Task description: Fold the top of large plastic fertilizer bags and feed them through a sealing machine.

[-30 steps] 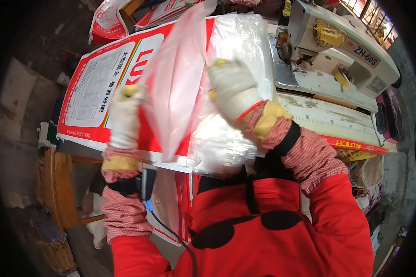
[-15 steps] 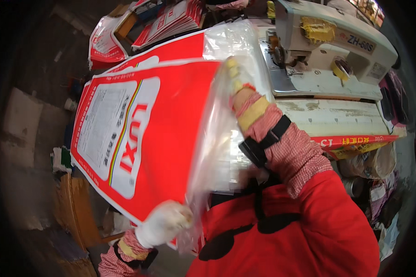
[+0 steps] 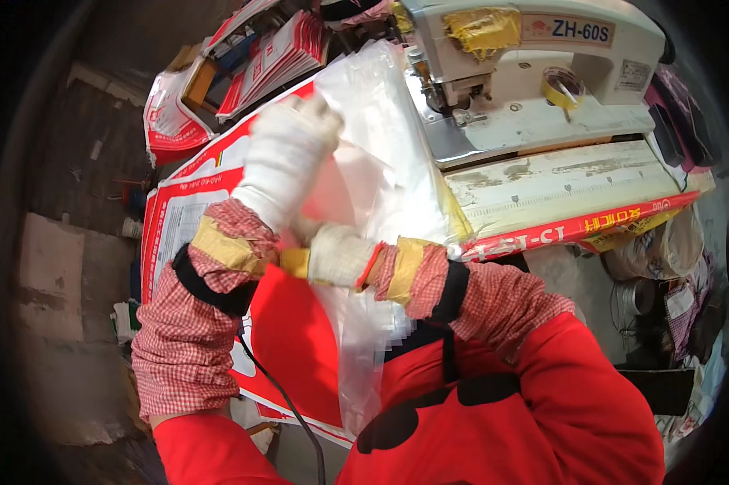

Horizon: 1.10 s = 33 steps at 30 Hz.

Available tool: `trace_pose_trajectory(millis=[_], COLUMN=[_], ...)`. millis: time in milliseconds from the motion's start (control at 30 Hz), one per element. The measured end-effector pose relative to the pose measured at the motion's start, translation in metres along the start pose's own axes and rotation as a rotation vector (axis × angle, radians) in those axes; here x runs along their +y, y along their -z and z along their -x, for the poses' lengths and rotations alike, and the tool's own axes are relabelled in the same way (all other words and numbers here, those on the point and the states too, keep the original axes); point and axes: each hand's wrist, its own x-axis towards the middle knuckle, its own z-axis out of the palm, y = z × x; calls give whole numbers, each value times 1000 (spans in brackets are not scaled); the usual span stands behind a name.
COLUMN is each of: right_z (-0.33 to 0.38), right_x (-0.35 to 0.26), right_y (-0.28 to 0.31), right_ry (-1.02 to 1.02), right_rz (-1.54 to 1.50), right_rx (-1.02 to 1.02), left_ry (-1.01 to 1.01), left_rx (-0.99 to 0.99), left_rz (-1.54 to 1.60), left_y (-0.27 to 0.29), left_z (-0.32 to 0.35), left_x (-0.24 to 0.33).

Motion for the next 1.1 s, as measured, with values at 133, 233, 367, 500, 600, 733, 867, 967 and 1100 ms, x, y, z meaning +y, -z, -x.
trace_pose_trajectory(millis=[133,233,367,500,600,733,867,967,1100], right_z=[-2,-1,-9,-12,3,86,117,137,151], right_x=[4,30,41,32,42,-15,55,110,44], right_y=[15,-2,-9,-23,-85,-32,9,35,99], right_ry=[147,134,199,100,353,858,745,561,-11], right_rz=[465,242,89,155,325,398,275,407,-307], right_rx=[-505,-409,-298,-442,-692,-581,-618,-303,631], left_ry=[-157,22,165,368,404,610,401,332,368], left_rx=[-271,-164,-73,-460,-369,-314,-232,-204,-290], left_rz=[309,-213,-297,-103,-149,3,-105,-92,-140], left_y=[-19,-26,-38,-54,-17,72,89,80,74], left_z=[19,7,-26,-44,-90,-142,-133,-125,-116], left_x=[36,16,-6,-18,-53,-96,-100,-106,-82])
